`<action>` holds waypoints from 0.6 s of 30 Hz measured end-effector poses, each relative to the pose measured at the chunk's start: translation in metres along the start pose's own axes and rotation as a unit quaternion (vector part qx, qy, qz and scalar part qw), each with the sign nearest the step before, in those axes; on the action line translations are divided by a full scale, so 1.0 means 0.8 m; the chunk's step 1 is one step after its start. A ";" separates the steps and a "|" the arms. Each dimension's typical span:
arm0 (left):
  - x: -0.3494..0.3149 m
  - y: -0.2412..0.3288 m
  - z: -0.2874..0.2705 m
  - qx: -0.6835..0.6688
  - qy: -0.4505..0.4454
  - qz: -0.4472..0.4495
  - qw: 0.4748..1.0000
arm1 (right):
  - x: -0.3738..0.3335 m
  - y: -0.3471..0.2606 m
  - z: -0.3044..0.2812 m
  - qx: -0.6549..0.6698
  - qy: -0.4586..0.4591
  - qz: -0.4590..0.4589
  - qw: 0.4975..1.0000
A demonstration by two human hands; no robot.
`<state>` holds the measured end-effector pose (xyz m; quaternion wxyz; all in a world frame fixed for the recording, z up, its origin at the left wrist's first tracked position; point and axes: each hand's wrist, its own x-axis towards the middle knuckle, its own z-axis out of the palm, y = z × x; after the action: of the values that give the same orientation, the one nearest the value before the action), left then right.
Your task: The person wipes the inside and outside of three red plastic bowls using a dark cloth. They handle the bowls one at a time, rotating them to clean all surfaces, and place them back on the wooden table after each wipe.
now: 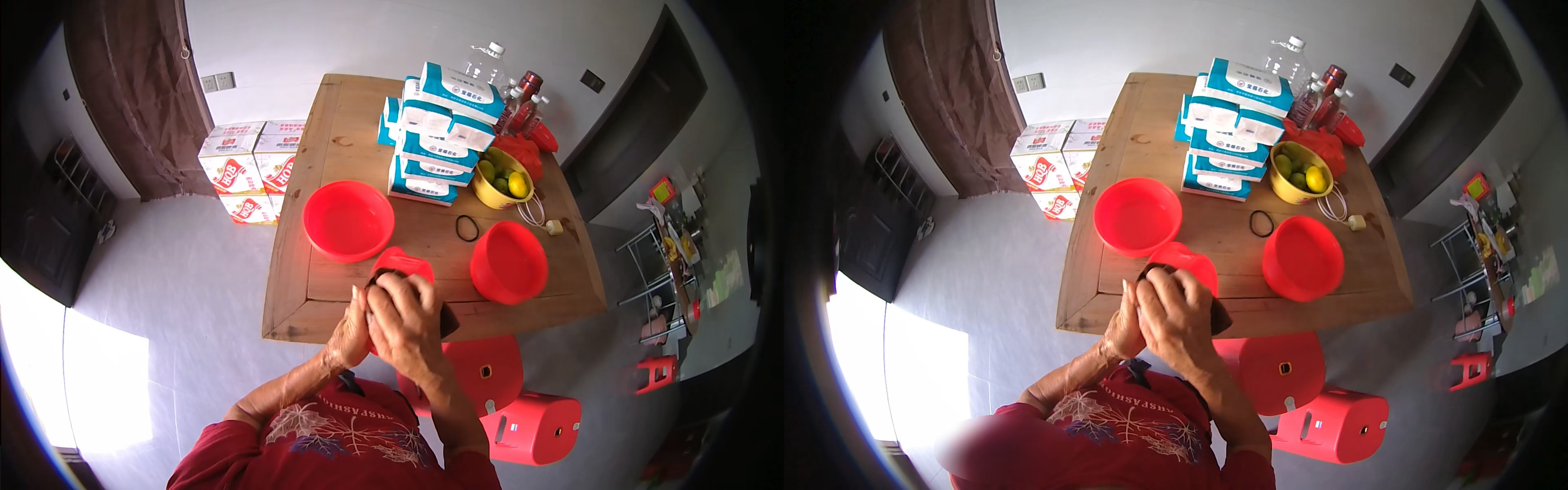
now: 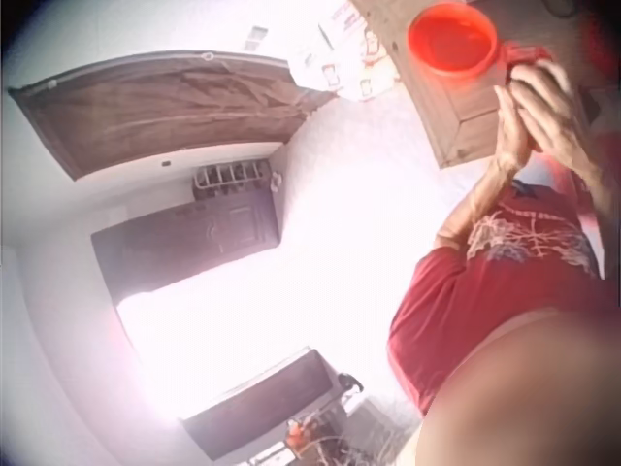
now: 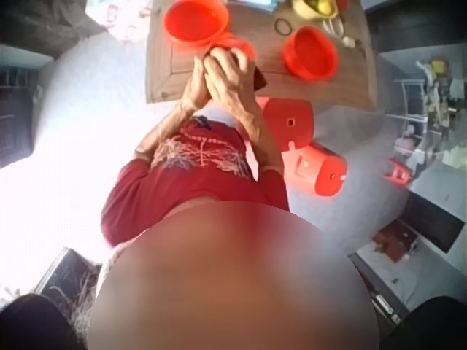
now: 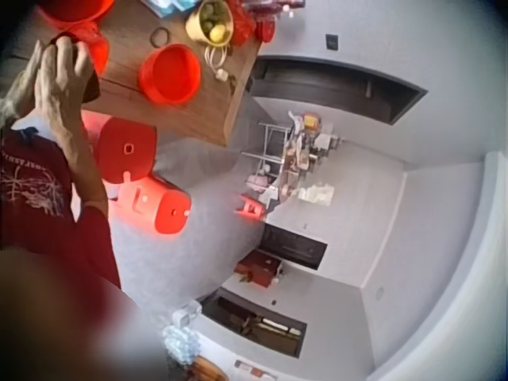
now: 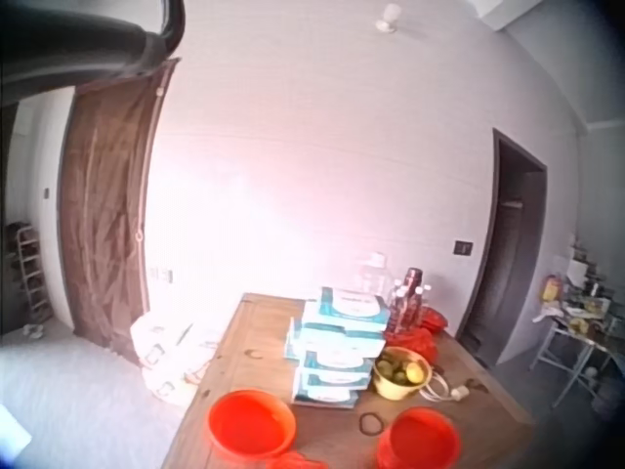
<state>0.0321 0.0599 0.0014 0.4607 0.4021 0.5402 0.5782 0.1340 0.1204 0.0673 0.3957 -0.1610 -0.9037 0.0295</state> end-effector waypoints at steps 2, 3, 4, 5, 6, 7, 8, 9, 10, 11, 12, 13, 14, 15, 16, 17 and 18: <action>-0.006 0.029 0.006 -0.277 0.000 -0.049 0.960 | -0.026 -0.011 0.010 -0.045 -0.010 -0.020 0.999; -0.004 0.017 -0.003 -0.330 -0.004 -0.073 0.941 | -0.036 -0.017 0.010 -0.045 -0.011 -0.026 0.999; 0.001 0.010 -0.009 -0.377 -0.030 -0.038 0.925 | -0.046 -0.021 0.011 -0.047 -0.012 -0.032 0.998; 0.001 0.011 -0.011 -0.367 -0.015 -0.052 0.929 | -0.057 -0.021 0.014 -0.060 0.009 -0.043 0.997; 0.003 0.020 -0.012 -0.357 -0.003 -0.066 0.932 | -0.068 -0.020 0.017 -0.060 0.029 -0.048 0.997; 0.006 0.023 -0.014 -0.416 -0.021 -0.047 0.908 | -0.079 -0.017 0.021 -0.059 0.048 -0.054 0.996; 0.008 0.024 -0.014 -0.453 -0.027 -0.049 0.890 | -0.092 -0.013 0.026 -0.058 0.067 -0.060 0.994; 0.011 0.025 -0.017 -0.474 -0.039 -0.054 0.878 | -0.102 -0.010 0.031 -0.051 0.082 -0.058 0.994; 0.012 0.026 -0.019 -0.495 -0.050 -0.059 0.866 | -0.109 -0.006 0.032 -0.034 0.104 -0.045 0.993; 0.012 0.028 -0.019 -0.508 -0.050 -0.073 0.857 | -0.113 -0.003 0.030 -0.017 0.127 -0.033 0.991; 0.011 0.030 -0.019 -0.520 -0.049 -0.086 0.848 | -0.112 -0.001 0.026 0.002 0.150 -0.021 0.988; 0.011 0.030 -0.019 -0.532 -0.047 -0.099 0.839 | -0.110 0.000 0.019 0.005 0.151 -0.002 0.989; 0.010 0.030 -0.020 -0.538 -0.053 -0.110 0.834 | -0.105 -0.001 0.007 -0.011 0.140 0.007 0.990; 0.009 0.029 -0.022 -0.543 -0.061 -0.121 0.828 | -0.110 0.000 0.012 0.065 0.167 0.070 0.981; 0.008 0.028 -0.024 -0.549 -0.069 -0.132 0.823 | -0.114 0.002 0.019 0.141 0.192 0.132 0.962; 0.008 0.027 -0.024 -0.541 -0.067 -0.132 0.828 | -0.116 0.007 0.017 0.125 0.205 0.181 0.954; 0.007 0.023 -0.025 -0.535 -0.063 -0.132 0.832 | -0.116 0.011 0.013 0.109 0.217 0.229 0.943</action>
<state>0.0098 0.0603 0.0174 0.7088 0.0534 0.1639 0.6841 0.1876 0.1001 -0.0071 0.5798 -0.3217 -0.7261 0.1821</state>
